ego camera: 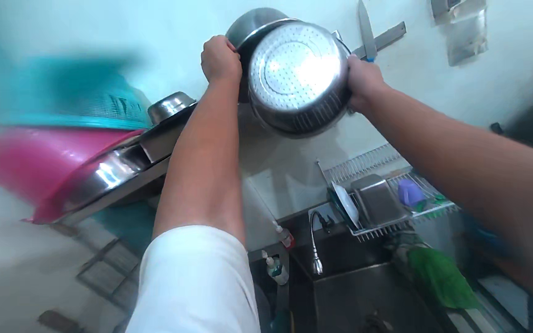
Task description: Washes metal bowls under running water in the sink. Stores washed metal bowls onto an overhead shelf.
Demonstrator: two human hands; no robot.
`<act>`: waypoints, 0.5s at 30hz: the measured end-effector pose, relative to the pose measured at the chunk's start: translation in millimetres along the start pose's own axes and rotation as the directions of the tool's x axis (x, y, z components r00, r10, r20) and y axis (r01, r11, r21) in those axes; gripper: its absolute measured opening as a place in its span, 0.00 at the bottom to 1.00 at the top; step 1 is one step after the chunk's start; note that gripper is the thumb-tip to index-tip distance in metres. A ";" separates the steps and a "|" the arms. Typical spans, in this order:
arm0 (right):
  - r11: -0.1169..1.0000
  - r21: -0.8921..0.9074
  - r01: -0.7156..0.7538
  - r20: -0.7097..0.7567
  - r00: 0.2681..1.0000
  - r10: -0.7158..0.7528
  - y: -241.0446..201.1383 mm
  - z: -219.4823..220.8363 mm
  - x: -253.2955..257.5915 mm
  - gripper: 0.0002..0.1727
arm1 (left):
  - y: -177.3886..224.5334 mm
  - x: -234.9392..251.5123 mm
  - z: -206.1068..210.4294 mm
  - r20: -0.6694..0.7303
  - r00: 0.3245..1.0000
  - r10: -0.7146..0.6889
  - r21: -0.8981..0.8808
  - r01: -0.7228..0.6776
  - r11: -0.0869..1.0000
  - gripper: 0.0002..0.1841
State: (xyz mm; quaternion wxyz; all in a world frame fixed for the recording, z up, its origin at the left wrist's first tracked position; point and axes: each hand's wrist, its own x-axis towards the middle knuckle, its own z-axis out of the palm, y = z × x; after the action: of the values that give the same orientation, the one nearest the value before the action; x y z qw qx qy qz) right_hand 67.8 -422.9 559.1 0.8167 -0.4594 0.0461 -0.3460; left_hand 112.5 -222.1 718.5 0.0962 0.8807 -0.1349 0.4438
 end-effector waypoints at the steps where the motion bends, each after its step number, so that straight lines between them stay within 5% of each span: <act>1: 1.000 -0.006 -0.018 -0.018 1.000 0.017 -7.0 9.8 7.6 0.28 | -1.1 2.7 -1.0 -0.001 1.000 0.001 -0.008 -0.001 1.000 0.15; 7: 0.996 0.024 -0.087 -0.064 0.994 0.088 -32.2 44.3 15.4 0.18 | -4.2 22.4 -8.8 -0.027 1.000 -0.017 -0.010 0.017 1.000 0.15; 15: 0.979 0.134 -0.153 -0.034 0.987 0.159 -53.5 87.3 14.5 0.19 | -7.6 17.7 -10.2 -0.054 0.998 0.021 -0.069 -0.025 0.997 0.15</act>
State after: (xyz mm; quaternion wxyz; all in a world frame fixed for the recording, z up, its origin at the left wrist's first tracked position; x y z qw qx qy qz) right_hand 85.1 -387.1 654.6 0.8686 -0.3919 0.0771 -0.2934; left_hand 117.3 -214.7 738.4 0.1253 0.8631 -0.1577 0.4631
